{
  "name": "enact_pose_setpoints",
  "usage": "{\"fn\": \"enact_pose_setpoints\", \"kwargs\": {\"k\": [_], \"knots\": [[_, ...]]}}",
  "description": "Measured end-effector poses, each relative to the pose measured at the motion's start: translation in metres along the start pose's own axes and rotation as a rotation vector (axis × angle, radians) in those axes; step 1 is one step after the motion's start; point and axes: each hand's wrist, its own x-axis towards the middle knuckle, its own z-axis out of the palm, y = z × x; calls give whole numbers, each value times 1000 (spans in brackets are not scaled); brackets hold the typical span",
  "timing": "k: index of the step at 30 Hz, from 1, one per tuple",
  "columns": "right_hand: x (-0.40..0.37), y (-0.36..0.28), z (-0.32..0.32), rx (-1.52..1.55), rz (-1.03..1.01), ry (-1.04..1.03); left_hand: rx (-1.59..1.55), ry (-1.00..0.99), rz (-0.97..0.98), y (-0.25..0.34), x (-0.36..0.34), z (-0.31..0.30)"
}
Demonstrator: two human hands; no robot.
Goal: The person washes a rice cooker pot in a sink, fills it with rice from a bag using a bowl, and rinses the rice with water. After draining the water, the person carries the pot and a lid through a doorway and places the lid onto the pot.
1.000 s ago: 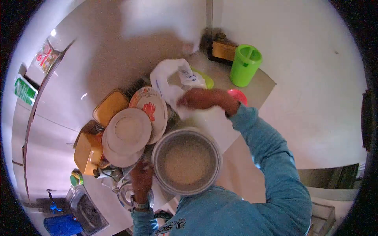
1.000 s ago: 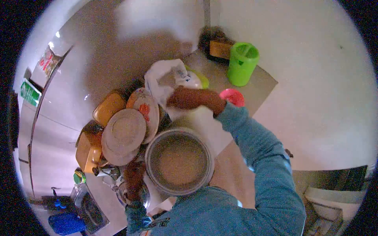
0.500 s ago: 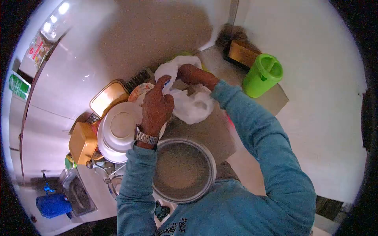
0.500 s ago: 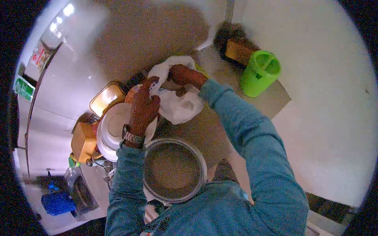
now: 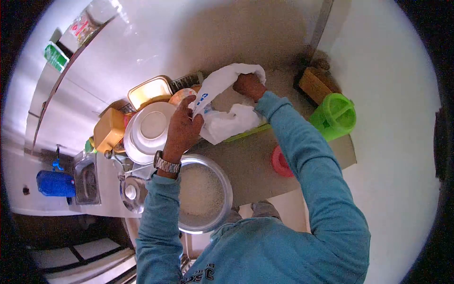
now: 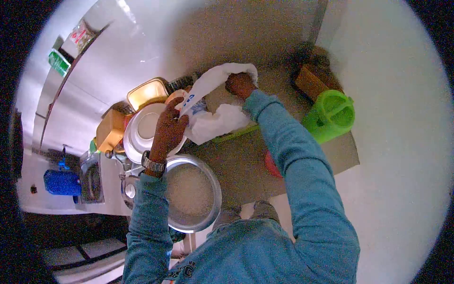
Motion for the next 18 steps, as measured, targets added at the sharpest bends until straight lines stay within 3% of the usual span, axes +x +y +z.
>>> {"fn": "enact_pose_setpoints", "kwargs": {"k": [2, 4, 5, 10, 11, 12, 15, 17, 18], "knots": [[8, -7, -15, 20, -104, -7, -3, 18, 84, -8, 1, 6], [20, -23, -35, -137, 50, -229, 38, 50, 86, -1, 2, 10], [18, -26, -28, -131, 35, -235, 81, 69, 81, 1, -1, 11], [0, -27, -8, -9, -257, 179, 22, 70, 6, 13, 3, 18], [-3, -65, -65, -72, -105, -240, 74, 64, -7, 15, 2, 19], [-6, -75, -62, -72, -109, -240, 74, 67, -8, 13, 1, 21], [-14, -71, -33, 17, 35, -149, -6, 81, 76, 9, 3, 26], [-23, -56, -24, 295, 52, 273, 13, 100, 40, 11, 1, 25], [-27, -50, -28, 294, 48, 274, 12, 103, 41, 13, 2, 24]]}}
